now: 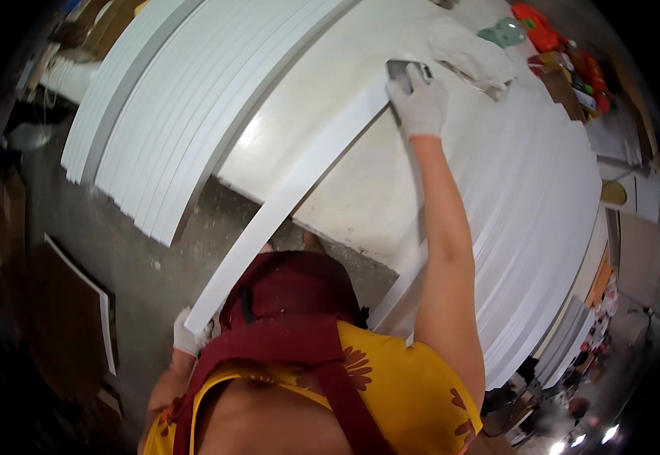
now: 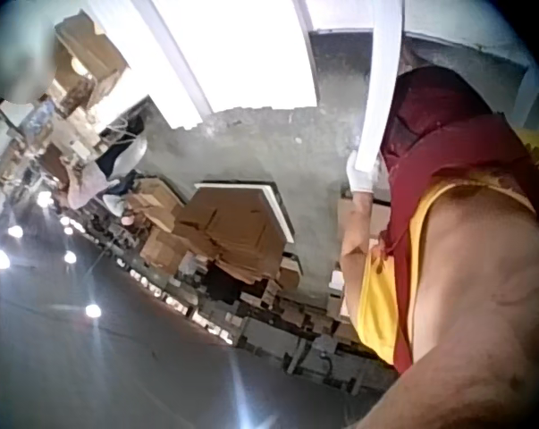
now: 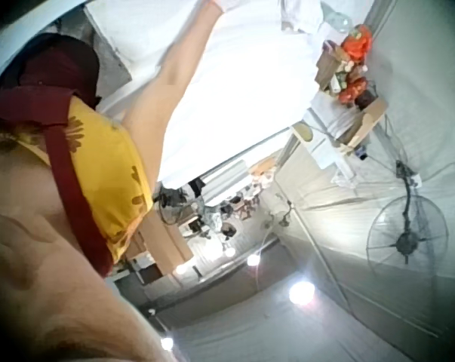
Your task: The person sands the edges of a white plastic molding strip using a sanding block.
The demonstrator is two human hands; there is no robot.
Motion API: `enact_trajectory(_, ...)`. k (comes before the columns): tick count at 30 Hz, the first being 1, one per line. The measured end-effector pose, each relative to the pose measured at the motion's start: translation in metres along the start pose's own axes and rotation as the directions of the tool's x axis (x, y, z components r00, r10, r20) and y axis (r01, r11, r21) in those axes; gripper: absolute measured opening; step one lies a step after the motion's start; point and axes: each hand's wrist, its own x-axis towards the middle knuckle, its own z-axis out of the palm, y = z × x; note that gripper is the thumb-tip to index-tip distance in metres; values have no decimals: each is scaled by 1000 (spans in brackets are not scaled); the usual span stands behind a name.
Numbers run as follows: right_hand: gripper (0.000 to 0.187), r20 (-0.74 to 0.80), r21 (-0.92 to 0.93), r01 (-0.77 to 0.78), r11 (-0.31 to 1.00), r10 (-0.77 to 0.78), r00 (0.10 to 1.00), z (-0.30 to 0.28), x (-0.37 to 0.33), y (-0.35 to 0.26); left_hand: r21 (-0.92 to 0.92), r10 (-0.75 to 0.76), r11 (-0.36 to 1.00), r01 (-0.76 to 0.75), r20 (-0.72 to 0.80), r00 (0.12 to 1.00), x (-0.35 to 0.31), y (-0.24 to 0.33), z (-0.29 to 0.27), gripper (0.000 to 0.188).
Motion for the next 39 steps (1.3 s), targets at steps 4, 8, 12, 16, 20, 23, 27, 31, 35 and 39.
enact_trajectory(4,61,-18,-1,600,800,-600,800,-15,-144,-103,-75,4,997,3,89,996,5,1,1,48)
enact_trajectory(8,44,225,432,562,705,-688,690,-62,-212,-191,-84,21,996,-8,150,989,13,-6,-19,50)
enact_trajectory(12,40,242,101,270,958,-287,927,-45,-107,-124,20,-14,1000,9,254,967,9,-6,11,52)
enact_trajectory(16,44,143,-206,162,965,-134,981,-39,-32,-74,23,-36,999,29,409,912,12,-11,40,56)
enact_trajectory(20,31,457,-11,275,961,-240,857,-65,-115,-193,-54,-48,995,78,419,907,2,-14,56,56)
enact_trajectory(23,39,517,291,522,801,-591,619,-67,-224,-258,-30,-26,999,44,439,898,16,-17,40,55)
enact_trajectory(27,38,538,374,481,793,-608,584,-78,-196,-250,-30,-23,999,41,449,893,5,-16,47,54)
enact_trajectory(31,50,324,-296,201,934,-100,941,-59,-74,-134,-12,-48,998,62,492,869,10,-10,47,55)
enact_trajectory(35,46,412,-164,303,939,-214,886,-66,-110,-194,-131,-29,983,129,583,812,15,-6,52,55)
enact_trajectory(39,29,368,351,629,694,-720,589,-68,-261,-310,-110,86,993,-33,519,851,37,-16,42,54)
